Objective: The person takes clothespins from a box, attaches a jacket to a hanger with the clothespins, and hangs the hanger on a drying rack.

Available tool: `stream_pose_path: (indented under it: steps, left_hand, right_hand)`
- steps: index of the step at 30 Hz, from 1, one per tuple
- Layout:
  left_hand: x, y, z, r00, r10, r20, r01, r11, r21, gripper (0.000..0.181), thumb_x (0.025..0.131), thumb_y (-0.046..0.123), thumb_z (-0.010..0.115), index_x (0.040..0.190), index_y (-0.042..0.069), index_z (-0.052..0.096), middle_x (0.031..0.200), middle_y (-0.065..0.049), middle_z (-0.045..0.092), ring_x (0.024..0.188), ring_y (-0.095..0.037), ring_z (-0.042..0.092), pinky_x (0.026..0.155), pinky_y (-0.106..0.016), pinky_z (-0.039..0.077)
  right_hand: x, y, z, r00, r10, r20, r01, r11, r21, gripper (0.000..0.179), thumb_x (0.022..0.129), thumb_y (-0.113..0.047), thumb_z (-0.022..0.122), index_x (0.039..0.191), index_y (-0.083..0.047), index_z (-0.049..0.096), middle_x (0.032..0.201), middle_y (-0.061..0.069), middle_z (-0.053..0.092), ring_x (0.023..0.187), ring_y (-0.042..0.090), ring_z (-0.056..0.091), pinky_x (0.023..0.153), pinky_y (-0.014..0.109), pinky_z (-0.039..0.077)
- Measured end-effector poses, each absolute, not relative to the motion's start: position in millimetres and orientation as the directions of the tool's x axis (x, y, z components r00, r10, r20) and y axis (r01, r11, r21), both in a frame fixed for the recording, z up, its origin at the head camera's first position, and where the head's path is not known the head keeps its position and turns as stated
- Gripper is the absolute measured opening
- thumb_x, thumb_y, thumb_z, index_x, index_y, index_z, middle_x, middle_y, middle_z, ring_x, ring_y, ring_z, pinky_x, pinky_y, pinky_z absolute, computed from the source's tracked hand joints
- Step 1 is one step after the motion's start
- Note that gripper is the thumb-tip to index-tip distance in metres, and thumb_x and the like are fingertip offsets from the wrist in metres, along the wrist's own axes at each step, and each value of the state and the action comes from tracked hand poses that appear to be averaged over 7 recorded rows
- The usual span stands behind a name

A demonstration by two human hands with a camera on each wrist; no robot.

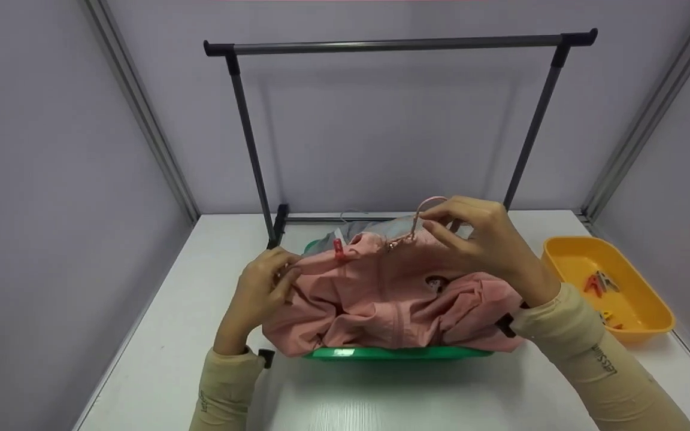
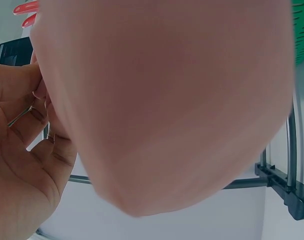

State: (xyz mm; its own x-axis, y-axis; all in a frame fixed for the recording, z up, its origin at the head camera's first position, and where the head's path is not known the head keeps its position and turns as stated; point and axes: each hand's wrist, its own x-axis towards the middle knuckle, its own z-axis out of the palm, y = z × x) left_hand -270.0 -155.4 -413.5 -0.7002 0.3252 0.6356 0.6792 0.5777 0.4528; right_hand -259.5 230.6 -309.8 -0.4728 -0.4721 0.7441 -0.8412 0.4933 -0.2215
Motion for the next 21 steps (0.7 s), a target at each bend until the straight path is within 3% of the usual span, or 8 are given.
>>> stream_pose_path:
  steps: [8, 21]
  left_hand:
    - [-271.1, -155.9, -415.6, -0.709, 0.322, 0.628, 0.671, 0.582, 0.459, 0.009, 0.102, 0.008, 0.073, 0.108, 0.008, 0.078, 0.097, -0.001, 0.070, 0.075, -0.010, 0.058, 0.069, -0.031, 0.052]
    - [-271.3, -158.1, -415.0, -0.700, 0.325, 0.637, 0.681, 0.574, 0.455, 0.008, 0.102, 0.008, 0.073, 0.107, 0.010, 0.078, 0.096, 0.000, 0.070, 0.076, -0.009, 0.059, 0.069, -0.031, 0.053]
  right_hand:
    - [-259.5, 246.3, -311.1, -0.494, -0.431, 0.755, -0.815, 0.532, -0.230, 0.015, 0.096, -0.005, 0.079, 0.110, -0.011, 0.083, 0.095, 0.002, 0.079, 0.074, 0.004, 0.063, 0.071, 0.011, 0.051]
    - [-262.0, 271.8, -314.5, -0.524, -0.373, 0.766, -0.777, 0.578, -0.250, 0.015, 0.092, -0.002, 0.082, 0.104, -0.011, 0.084, 0.090, 0.002, 0.079, 0.072, 0.000, 0.064, 0.068, 0.011, 0.051]
